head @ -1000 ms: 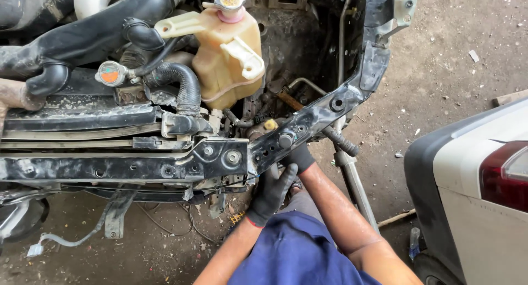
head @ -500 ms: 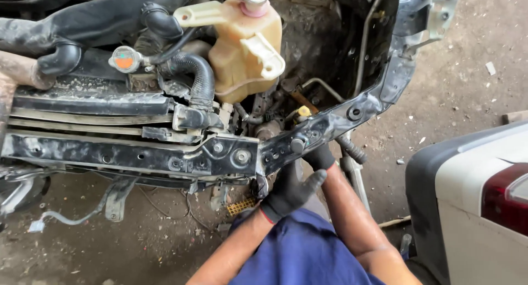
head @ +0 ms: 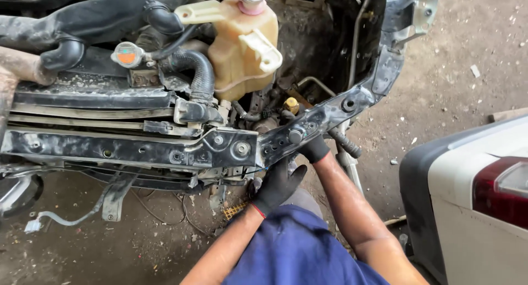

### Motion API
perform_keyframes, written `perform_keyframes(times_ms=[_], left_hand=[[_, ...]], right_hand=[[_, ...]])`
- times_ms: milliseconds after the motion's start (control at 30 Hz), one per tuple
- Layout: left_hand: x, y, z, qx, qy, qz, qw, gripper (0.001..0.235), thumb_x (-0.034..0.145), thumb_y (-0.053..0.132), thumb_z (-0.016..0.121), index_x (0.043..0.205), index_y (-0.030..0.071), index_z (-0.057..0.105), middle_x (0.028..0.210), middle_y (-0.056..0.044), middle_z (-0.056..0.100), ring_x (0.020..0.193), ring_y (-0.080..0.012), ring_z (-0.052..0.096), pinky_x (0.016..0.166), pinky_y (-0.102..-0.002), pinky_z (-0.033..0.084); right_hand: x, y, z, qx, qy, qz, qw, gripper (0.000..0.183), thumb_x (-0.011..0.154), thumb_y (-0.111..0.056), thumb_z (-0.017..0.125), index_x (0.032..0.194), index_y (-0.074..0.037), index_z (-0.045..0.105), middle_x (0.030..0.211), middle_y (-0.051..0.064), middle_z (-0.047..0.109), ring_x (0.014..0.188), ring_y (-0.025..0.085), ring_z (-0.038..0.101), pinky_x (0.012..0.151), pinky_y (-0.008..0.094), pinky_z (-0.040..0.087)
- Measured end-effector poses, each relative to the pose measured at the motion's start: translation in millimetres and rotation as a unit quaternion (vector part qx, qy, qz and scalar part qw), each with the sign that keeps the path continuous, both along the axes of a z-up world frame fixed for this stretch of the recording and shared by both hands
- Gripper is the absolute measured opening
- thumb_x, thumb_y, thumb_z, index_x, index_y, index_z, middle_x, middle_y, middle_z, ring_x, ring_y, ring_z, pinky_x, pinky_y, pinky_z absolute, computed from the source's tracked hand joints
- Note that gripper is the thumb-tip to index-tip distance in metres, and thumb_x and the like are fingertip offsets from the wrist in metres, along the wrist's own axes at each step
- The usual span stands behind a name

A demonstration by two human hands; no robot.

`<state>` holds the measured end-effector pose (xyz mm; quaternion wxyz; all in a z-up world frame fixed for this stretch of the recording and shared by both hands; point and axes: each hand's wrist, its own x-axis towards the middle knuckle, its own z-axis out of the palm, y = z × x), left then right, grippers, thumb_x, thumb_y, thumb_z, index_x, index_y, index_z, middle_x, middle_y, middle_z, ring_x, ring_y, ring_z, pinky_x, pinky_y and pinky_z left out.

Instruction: The person uses a screwdriver to work on the front frame of a car with the hood open. They repeatedly insert the tool into a specific area near the radiator and coolant reservoir, applying force to manipulate components within the engine bay.

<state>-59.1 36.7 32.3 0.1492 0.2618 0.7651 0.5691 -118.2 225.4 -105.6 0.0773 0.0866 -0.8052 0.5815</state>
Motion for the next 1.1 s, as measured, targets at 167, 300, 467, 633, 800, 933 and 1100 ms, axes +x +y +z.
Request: perform_keyframes(times_ms=[167, 300, 467, 633, 800, 933, 1100], left_hand=[[-3, 3, -22, -0.051, 0.028, 0.0, 0.998, 0.068, 0.097, 0.031, 0.07, 0.15, -0.003, 0.042, 0.145, -0.03, 0.053, 0.136, -0.0442, 0.05, 0.112, -0.048, 0.04], [6, -3, -22, -0.053, 0.052, -0.006, 0.997, 0.07, 0.097, 0.035, 0.069, 0.149, -0.004, 0.041, 0.146, -0.031, 0.051, 0.138, -0.0459, 0.048, 0.113, -0.049, 0.039], [-2, 2, -37, -0.069, 0.006, 0.0, 0.998, 0.066, 0.098, 0.037, 0.067, 0.147, 0.0, 0.046, 0.145, -0.028, 0.055, 0.137, -0.0431, 0.051, 0.112, -0.048, 0.041], [-5, 5, -49, -0.078, 0.028, 0.006, 0.997, 0.066, 0.098, 0.037, 0.068, 0.148, 0.0, 0.046, 0.145, -0.028, 0.054, 0.137, -0.0429, 0.051, 0.112, -0.049, 0.041], [-5, 8, -49, -0.078, 0.048, 0.011, 0.996, 0.073, 0.095, 0.033, 0.071, 0.151, -0.002, 0.04, 0.15, -0.031, 0.047, 0.141, -0.045, 0.043, 0.114, -0.049, 0.036], [-7, 1, -37, -0.064, 0.016, -0.001, 0.998, 0.072, 0.096, 0.03, 0.071, 0.153, -0.001, 0.04, 0.153, -0.029, 0.047, 0.146, -0.0425, 0.042, 0.118, -0.048, 0.034], [-10, -5, -13, -0.001, -0.006, -0.01, 1.0, 0.067, 0.097, 0.024, 0.069, 0.152, -0.002, 0.04, 0.153, -0.027, 0.048, 0.146, -0.0396, 0.044, 0.12, -0.046, 0.035]], right_hand=[[-19, -13, 64, 0.006, 0.022, -0.154, 0.988, 0.028, 0.104, -0.017, 0.066, 0.129, -0.005, 0.064, 0.113, 0.006, 0.063, 0.1, 0.015, 0.058, 0.085, 0.031, 0.051], [-34, -19, 165, -0.195, -0.092, -0.14, 0.966, 0.027, 0.108, -0.026, 0.059, 0.126, -0.006, 0.064, 0.11, -0.002, 0.07, 0.099, 0.01, 0.062, 0.09, 0.03, 0.053], [-20, -21, 137, -0.106, -0.072, -0.134, 0.983, 0.031, 0.104, -0.025, 0.062, 0.127, -0.005, 0.06, 0.111, 0.002, 0.068, 0.1, 0.013, 0.061, 0.09, 0.031, 0.052], [-16, -22, 98, -0.078, -0.072, -0.085, 0.991, 0.028, 0.102, -0.024, 0.066, 0.119, -0.003, 0.06, 0.109, 0.006, 0.065, 0.101, 0.016, 0.06, 0.09, 0.033, 0.051], [-35, -29, 99, -0.049, -0.085, -0.135, 0.986, 0.037, 0.113, -0.042, 0.052, 0.117, -0.006, 0.06, 0.102, 0.003, 0.06, 0.096, 0.015, 0.055, 0.087, 0.033, 0.049], [-56, -30, 109, -0.024, -0.111, -0.198, 0.974, 0.053, 0.11, -0.054, 0.04, 0.117, -0.007, 0.064, 0.098, 0.007, 0.067, 0.093, 0.019, 0.062, 0.085, 0.036, 0.05], [-75, -21, 97, 0.066, -0.219, -0.261, 0.938, 0.071, 0.106, -0.065, 0.03, 0.116, -0.009, 0.072, 0.1, 0.017, 0.073, 0.097, 0.033, 0.067, 0.082, 0.043, 0.049]])
